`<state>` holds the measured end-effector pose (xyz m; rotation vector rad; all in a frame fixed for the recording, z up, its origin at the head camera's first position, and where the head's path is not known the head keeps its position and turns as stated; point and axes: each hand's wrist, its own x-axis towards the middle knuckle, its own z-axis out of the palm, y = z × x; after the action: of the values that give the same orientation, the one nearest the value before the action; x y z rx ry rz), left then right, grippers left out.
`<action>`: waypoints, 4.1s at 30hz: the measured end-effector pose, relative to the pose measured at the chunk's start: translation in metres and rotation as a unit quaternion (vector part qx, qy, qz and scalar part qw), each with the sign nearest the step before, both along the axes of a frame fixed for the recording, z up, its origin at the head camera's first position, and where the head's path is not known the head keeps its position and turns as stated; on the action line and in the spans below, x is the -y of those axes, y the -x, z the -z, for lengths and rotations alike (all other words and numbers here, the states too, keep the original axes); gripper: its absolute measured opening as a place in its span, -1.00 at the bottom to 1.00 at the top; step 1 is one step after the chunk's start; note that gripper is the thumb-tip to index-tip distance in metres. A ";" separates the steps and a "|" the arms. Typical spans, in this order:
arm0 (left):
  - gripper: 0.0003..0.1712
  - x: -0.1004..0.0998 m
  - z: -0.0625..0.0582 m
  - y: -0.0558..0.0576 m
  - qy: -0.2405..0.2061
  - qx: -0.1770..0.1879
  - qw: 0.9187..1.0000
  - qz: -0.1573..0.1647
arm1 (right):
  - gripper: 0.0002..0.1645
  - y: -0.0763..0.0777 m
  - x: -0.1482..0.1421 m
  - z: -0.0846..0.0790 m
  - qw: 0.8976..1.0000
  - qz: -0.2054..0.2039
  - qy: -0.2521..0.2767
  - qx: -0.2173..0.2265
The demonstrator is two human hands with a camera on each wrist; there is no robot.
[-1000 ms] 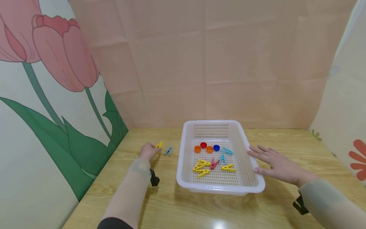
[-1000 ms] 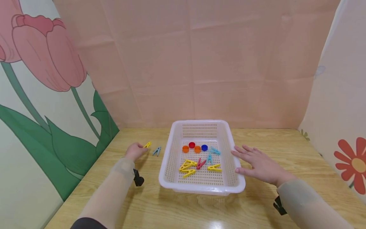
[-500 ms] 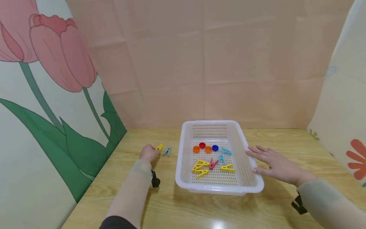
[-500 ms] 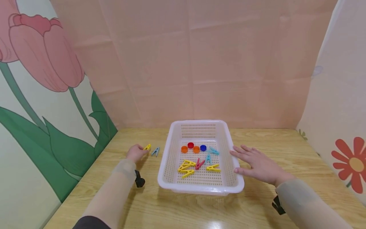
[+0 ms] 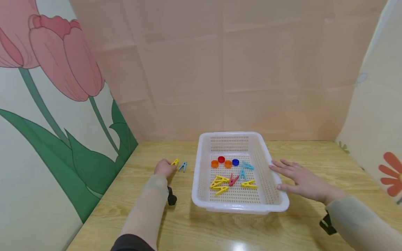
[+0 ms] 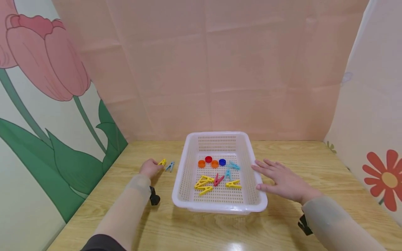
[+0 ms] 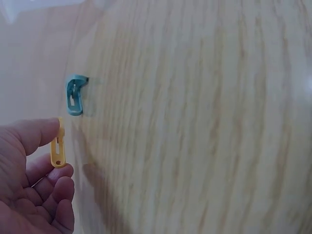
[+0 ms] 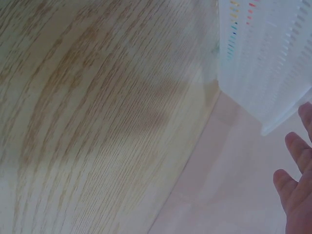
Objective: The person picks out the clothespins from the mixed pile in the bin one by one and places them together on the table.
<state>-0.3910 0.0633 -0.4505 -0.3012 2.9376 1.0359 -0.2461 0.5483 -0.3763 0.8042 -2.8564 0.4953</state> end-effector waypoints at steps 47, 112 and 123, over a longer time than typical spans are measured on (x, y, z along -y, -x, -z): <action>-0.53 0.005 -0.006 -0.008 -0.032 0.029 0.999 0.005 | -0.19 0.000 -0.001 0.003 1.000 0.002 0.014 0.020; -0.60 -0.151 -0.158 -0.017 -0.090 -0.040 0.983 0.157 | -0.20 0.013 -0.008 -0.001 1.000 -0.004 0.008 0.026; -0.66 -0.193 -0.152 -0.027 -0.057 -0.038 0.980 0.188 | -0.20 0.015 -0.009 0.000 1.000 -0.012 0.015 0.024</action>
<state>-0.3642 0.2565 -0.2983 0.2907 2.8191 1.1673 -0.2610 0.5568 -0.3760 0.8336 -2.8786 0.5668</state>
